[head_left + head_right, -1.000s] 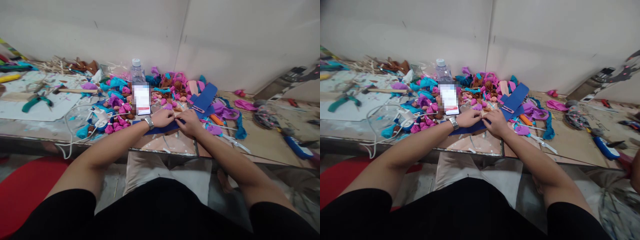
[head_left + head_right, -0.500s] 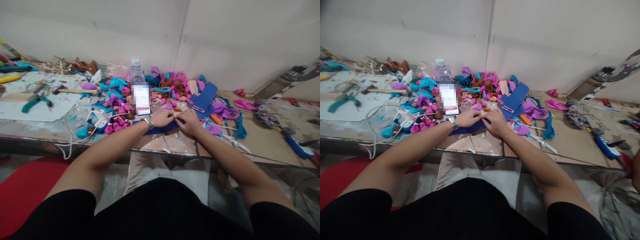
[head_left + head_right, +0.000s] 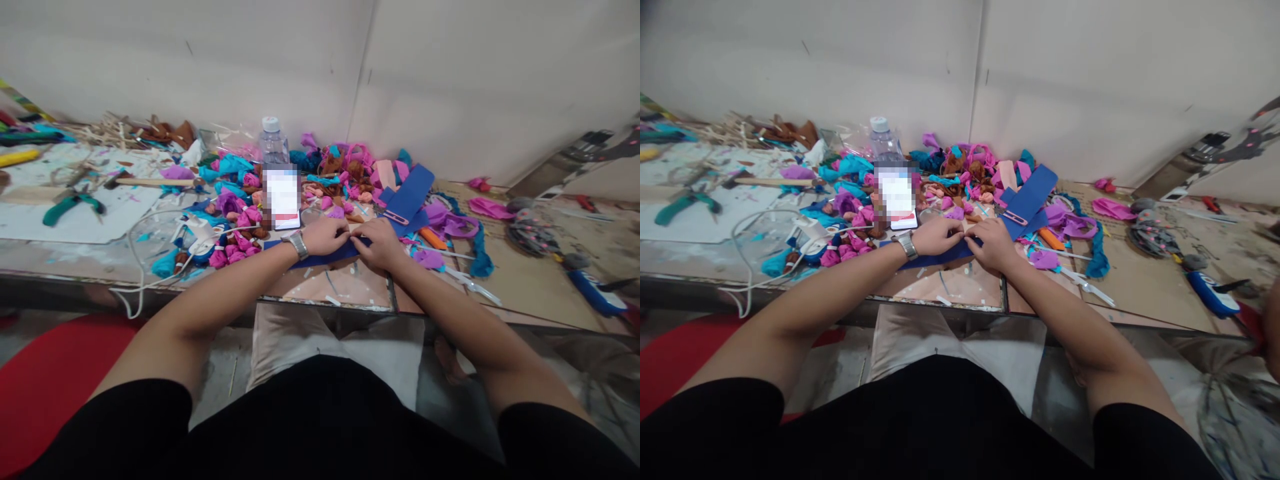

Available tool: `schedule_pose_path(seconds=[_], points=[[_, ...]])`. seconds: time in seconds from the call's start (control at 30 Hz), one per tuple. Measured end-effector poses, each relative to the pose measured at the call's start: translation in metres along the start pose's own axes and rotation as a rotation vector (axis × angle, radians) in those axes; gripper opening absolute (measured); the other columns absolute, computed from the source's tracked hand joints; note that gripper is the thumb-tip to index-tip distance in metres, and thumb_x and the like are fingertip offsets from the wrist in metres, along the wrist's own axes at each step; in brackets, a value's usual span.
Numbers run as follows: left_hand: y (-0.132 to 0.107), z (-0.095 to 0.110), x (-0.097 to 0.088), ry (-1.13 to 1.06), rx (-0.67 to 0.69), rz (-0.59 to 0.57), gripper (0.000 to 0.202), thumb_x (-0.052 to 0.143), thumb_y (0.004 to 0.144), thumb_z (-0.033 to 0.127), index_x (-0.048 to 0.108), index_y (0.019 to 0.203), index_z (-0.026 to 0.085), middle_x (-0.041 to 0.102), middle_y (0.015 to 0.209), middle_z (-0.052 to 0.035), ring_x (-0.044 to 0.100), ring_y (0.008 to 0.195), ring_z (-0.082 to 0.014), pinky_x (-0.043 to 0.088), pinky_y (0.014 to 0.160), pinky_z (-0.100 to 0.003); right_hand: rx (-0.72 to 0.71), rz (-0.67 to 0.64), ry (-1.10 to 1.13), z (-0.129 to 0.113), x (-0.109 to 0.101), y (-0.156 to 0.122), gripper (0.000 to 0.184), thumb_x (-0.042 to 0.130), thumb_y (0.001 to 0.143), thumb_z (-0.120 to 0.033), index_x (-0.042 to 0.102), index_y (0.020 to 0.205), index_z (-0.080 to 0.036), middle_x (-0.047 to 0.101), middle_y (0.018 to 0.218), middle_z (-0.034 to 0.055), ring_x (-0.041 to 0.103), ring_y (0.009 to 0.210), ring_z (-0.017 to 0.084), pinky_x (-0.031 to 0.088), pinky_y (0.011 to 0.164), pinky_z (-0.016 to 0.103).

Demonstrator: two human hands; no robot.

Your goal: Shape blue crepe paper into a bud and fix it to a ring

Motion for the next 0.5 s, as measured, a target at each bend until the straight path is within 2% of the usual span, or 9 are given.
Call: schedule_pose_path(seconds=[0.23, 0.5], points=[[0.0000, -0.0010, 0.0021, 0.055, 0.018, 0.023, 0.029, 0.053, 0.102, 0.036, 0.075, 0.098, 0.018, 0.078, 0.094, -0.0085, 0.067, 0.084, -0.0231, 0.046, 0.076, -0.035, 0.007, -0.058, -0.054, -0.0025, -0.0017, 0.0013, 0.015, 0.058, 0.103, -0.031, 0.070, 0.103, -0.022, 0.078, 0.104, 0.0110, 0.065, 0.102, 0.031, 0.041, 0.095, 0.047], [-0.0004, 0.0005, 0.0008, 0.024, -0.001, 0.017, 0.028, 0.053, 0.101, 0.035, 0.076, 0.099, 0.018, 0.078, 0.093, -0.0081, 0.067, 0.083, -0.0221, 0.046, 0.077, -0.034, 0.033, -0.085, -0.045, -0.0022, -0.0001, 0.0004, 0.012, 0.059, 0.102, -0.031, 0.068, 0.105, -0.023, 0.077, 0.107, 0.0112, 0.065, 0.106, 0.032, 0.040, 0.097, 0.047]])
Point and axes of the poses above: each hand's wrist, its own y-axis towards the middle knuckle, its own x-axis out of the palm, z = x × y, the point moved 1 cm from there along y, towards the middle knuckle
